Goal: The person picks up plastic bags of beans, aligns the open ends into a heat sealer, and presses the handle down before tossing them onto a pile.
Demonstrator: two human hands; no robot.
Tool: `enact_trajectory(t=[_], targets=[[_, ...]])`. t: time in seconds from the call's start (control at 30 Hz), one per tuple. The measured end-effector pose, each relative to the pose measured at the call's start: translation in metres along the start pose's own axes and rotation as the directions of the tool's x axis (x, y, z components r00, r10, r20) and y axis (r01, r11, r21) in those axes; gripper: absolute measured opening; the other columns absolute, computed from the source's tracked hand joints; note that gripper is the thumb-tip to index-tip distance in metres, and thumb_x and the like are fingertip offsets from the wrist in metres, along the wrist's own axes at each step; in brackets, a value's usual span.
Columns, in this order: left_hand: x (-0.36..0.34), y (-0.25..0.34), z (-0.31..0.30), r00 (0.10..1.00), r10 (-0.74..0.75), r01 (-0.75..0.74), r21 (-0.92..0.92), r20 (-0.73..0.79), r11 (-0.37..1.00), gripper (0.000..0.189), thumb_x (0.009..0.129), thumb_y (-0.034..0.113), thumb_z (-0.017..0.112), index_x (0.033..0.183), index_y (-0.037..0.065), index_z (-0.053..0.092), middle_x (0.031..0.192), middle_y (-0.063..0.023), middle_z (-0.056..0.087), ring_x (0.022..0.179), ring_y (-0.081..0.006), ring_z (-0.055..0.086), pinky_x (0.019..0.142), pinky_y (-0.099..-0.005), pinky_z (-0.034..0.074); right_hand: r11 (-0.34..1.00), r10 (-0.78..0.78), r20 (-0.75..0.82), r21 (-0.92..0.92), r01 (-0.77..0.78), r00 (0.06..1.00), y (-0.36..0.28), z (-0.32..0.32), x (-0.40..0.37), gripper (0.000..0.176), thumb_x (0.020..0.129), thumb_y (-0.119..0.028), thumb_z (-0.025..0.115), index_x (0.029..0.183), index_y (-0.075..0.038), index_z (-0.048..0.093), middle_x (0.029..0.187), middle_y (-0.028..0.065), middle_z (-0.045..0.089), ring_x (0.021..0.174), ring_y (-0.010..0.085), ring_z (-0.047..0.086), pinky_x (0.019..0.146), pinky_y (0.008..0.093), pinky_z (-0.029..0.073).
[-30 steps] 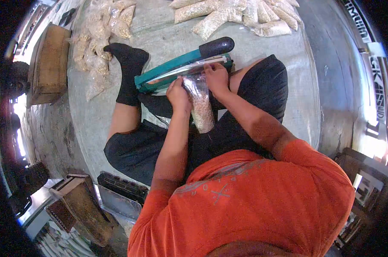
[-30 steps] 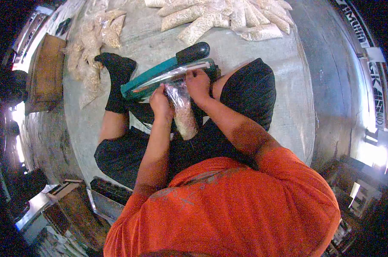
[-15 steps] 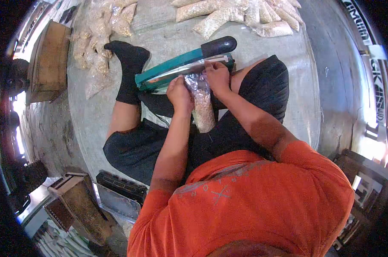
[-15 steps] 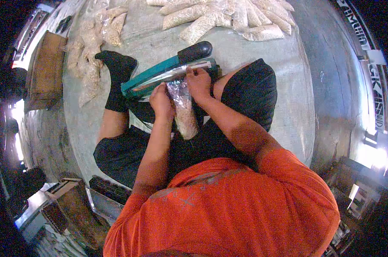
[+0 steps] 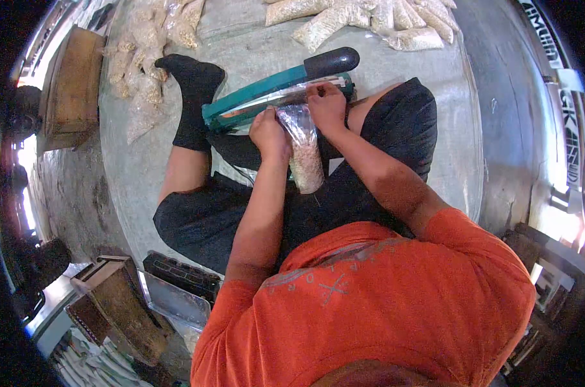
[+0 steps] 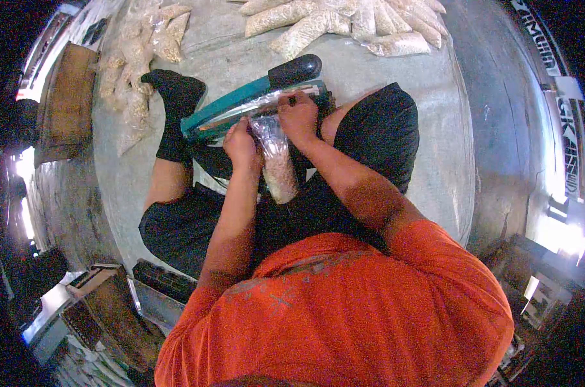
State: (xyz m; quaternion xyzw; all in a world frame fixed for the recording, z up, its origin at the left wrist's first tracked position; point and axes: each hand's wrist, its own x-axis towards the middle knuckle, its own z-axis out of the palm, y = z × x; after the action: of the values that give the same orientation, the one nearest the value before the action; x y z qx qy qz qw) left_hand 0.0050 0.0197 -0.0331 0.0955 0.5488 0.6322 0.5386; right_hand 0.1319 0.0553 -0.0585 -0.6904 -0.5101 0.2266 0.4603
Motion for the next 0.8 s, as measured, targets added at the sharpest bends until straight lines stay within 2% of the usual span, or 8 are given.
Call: enact_trajectory(t=[0.07, 0.13, 0.27, 0.33, 0.53, 0.6, 0.7, 0.8], targets=[[-0.003, 0.004, 0.002, 1.000, 0.024, -0.024, 0.010, -0.013, 1.000, 0.014, 0.096, 0.006, 0.059, 0.087, -0.002, 0.066, 0.080, -0.0041, 0.065, 0.071, -0.0138, 0.059, 0.066, -0.0294, 0.047, 0.999, -0.025, -0.015, -0.043, 0.024, 1.000, 0.000, 0.001, 0.000, 0.020, 0.089, -0.017, 0.071, 0.089, 0.003, 0.069, 0.077, 0.0100, 0.070, 0.070, 0.0155, 0.066, 0.068, 0.0311, 0.052], [-0.007, 0.006, 0.004, 0.999, -0.020, 0.020, -0.002, -0.028, 1.000, 0.014, 0.097, 0.008, 0.059, 0.088, -0.002, 0.066, 0.080, -0.0045, 0.065, 0.069, -0.0139, 0.059, 0.064, -0.0299, 0.047, 0.987, 0.108, 0.045, 0.112, -0.112, 0.993, 0.003, 0.003, 0.000, 0.020, 0.089, -0.018, 0.071, 0.088, 0.002, 0.068, 0.078, 0.0094, 0.070, 0.070, 0.0156, 0.066, 0.068, 0.0312, 0.052], [-0.007, 0.005, 0.003, 1.000, 0.010, -0.010, -0.031, -0.013, 0.999, 0.014, 0.097, 0.007, 0.059, 0.089, -0.002, 0.066, 0.080, -0.0050, 0.066, 0.068, -0.0141, 0.059, 0.062, -0.0299, 0.047, 0.993, 0.034, -0.018, 0.114, -0.032, 0.999, 0.026, 0.016, 0.002, 0.021, 0.090, -0.019, 0.072, 0.091, 0.002, 0.067, 0.079, 0.0090, 0.070, 0.069, 0.0153, 0.065, 0.067, 0.0309, 0.052], [-0.008, 0.007, 0.002, 1.000, 0.018, -0.018, 0.019, 0.004, 1.000, 0.014, 0.096, 0.007, 0.059, 0.089, -0.003, 0.066, 0.080, -0.0055, 0.066, 0.067, -0.0140, 0.060, 0.062, -0.0296, 0.048, 0.989, 0.009, -0.023, 0.145, -0.006, 1.000, 0.025, 0.013, 0.000, 0.015, 0.083, -0.016, 0.071, 0.092, -0.004, 0.068, 0.087, 0.0170, 0.070, 0.079, 0.0329, 0.070, 0.077, 0.0416, 0.054], [-0.004, 0.000, -0.003, 0.996, 0.091, -0.090, 0.105, -0.001, 0.990, 0.014, 0.095, 0.007, 0.060, 0.089, -0.003, 0.067, 0.078, -0.0046, 0.065, 0.065, -0.0131, 0.058, 0.060, -0.0289, 0.046, 0.994, 0.093, -0.018, 0.066, -0.092, 0.995, -0.022, -0.014, -0.005, 0.011, 0.082, -0.012, 0.070, 0.091, -0.006, 0.066, 0.091, 0.0141, 0.069, 0.082, 0.0308, 0.068, 0.078, 0.0387, 0.054], [-0.009, 0.007, 0.001, 0.992, 0.129, -0.126, 0.219, -0.001, 0.968, 0.014, 0.095, 0.007, 0.060, 0.089, -0.003, 0.067, 0.076, -0.0036, 0.064, 0.062, -0.0123, 0.056, 0.056, -0.0286, 0.045, 0.999, -0.029, -0.012, 0.041, 0.030, 0.999, -0.016, -0.016, -0.007, 0.012, 0.084, -0.010, 0.068, 0.094, -0.005, 0.065, 0.090, 0.0149, 0.069, 0.079, 0.0315, 0.069, 0.077, 0.0390, 0.054], [-0.007, 0.006, 0.002, 0.995, 0.098, -0.095, 0.178, -0.011, 0.979, 0.014, 0.096, 0.007, 0.060, 0.088, -0.002, 0.066, 0.073, -0.0028, 0.062, 0.058, -0.0116, 0.055, 0.052, -0.0284, 0.043, 0.993, 0.067, 0.010, 0.098, -0.068, 0.998, -0.013, -0.013, -0.004, 0.017, 0.083, -0.008, 0.068, 0.099, -0.003, 0.063, 0.090, 0.0164, 0.069, 0.079, 0.0324, 0.069, 0.077, 0.0396, 0.054], [-0.002, -0.003, -0.001, 0.998, 0.062, -0.059, 0.119, -0.020, 0.991, 0.021, 0.094, 0.014, 0.061, 0.081, -0.002, 0.069, 0.079, -0.0068, 0.067, 0.069, -0.0164, 0.058, 0.066, -0.0337, 0.045, 0.983, 0.108, 0.051, 0.147, -0.114, 0.993, -0.011, -0.014, -0.005, 0.025, 0.082, -0.009, 0.071, 0.103, -0.002, 0.061, 0.089, 0.0169, 0.069, 0.082, 0.0329, 0.070, 0.078, 0.0408, 0.055]])
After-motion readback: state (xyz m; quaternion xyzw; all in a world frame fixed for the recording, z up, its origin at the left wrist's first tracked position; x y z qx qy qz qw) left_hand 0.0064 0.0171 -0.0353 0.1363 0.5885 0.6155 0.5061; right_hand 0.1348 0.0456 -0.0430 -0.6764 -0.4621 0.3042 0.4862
